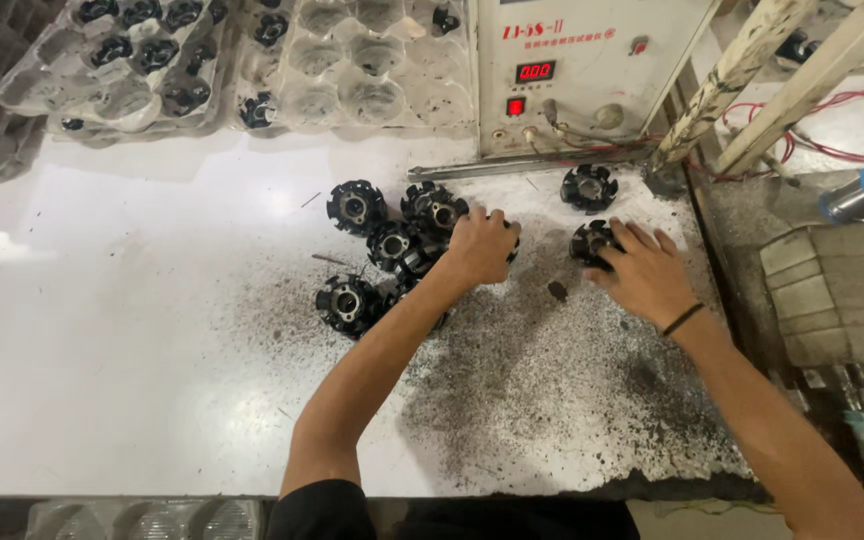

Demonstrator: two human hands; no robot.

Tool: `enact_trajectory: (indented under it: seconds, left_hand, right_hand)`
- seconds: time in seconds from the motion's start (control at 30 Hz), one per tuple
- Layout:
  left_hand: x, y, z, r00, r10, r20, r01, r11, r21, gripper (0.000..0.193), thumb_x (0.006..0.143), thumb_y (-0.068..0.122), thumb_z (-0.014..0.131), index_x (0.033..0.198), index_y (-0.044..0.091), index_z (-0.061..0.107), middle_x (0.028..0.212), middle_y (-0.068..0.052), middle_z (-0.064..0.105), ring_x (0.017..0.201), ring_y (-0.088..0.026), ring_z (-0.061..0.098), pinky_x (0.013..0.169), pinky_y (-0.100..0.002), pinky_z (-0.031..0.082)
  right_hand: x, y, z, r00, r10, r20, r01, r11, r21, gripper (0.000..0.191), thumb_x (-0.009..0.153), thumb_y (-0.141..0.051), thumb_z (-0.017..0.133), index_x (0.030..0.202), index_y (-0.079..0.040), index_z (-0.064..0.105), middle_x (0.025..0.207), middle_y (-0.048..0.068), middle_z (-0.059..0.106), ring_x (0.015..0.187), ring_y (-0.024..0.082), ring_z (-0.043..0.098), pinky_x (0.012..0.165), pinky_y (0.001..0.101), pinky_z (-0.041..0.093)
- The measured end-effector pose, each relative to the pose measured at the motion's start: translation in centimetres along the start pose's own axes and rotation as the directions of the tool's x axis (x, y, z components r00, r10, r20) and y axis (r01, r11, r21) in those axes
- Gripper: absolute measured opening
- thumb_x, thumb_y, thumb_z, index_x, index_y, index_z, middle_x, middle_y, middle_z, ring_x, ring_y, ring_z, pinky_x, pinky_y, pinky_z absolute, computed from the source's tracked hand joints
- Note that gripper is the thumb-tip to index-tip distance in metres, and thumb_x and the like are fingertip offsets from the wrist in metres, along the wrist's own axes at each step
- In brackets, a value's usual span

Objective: The person arranges black plastic rotor hubs on a workbench, then uses a soldering iron to solder the metal center of each hub one at a time, moving down the rows of parts laid out on the bench.

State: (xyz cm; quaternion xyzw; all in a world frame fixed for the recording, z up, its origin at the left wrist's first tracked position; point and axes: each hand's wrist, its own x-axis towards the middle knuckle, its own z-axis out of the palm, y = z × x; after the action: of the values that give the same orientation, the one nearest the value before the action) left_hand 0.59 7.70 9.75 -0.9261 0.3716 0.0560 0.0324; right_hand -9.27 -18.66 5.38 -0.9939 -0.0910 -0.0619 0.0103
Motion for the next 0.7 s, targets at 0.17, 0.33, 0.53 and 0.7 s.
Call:
enact_trajectory:
  seconds: [0.17,0.33,0.53,0.7]
  left_hand:
    - [-2.7,4.9,-0.1,0.984,0.134,-0.117,-0.144,0.986,-0.089,0.074,0.068,0.048,0.084,0.132,0.018,0.065,0.128,-0.02,0.06,0.123,-0.041,0.054,0.101,-0.06,0.047]
    - [-4.6,11.8,3.0,0.737,0.647,-0.196,-0.672,0.671,-0.312,0.044,0.077,0.028,0.08,0.121,0.019,0.074,0.121,-0.011,0.066,0.125,-0.032,0.056,0.101,-0.055,0.051]
    - [-4.8,9.7,5.9,0.831,0.226,-0.509,-0.518,0.648,-0.558,0.04,0.082,0.012,0.085,0.12,0.013,0.072,0.129,-0.009,0.066,0.124,-0.024,0.062,0.108,-0.042,0.059]
    - [-2.0,9.5,5.8,0.862,-0.108,-0.495,-0.314,0.652,-0.69,0.056,0.082,0.019,0.082,0.132,0.004,0.063,0.144,-0.029,0.042,0.121,-0.046,0.052,0.094,-0.051,0.052]
  right_hand:
    - [-0.9,-0.7,-1.1,0.998,-0.013,0.058,0.018,0.995,-0.1,0.047,0.087,-0.053,0.067,0.116,-0.016,0.074,0.155,0.01,0.048,0.145,0.026,0.045,0.119,0.0553,0.035]
    - [-1.6,-1.9,-2.0,0.995,-0.09,0.047,0.09,0.996,0.011,0.044,0.087,-0.038,0.066,0.121,-0.011,0.072,0.158,0.015,0.046,0.144,0.033,0.045,0.112,0.0523,0.039]
    - [-12.0,-4.3,-6.0,0.972,0.01,0.233,-0.102,0.916,0.389,0.061,0.089,-0.029,0.068,0.146,-0.01,0.057,0.153,0.014,0.049,0.136,0.034,0.05,0.108,0.049,0.047]
    - [-12.7,-6.5,-5.0,0.984,0.148,0.103,-0.165,0.97,0.179,0.038,0.092,-0.039,0.071,0.12,-0.013,0.072,0.146,0.01,0.052,0.141,0.033,0.052,0.111,0.0468,0.049]
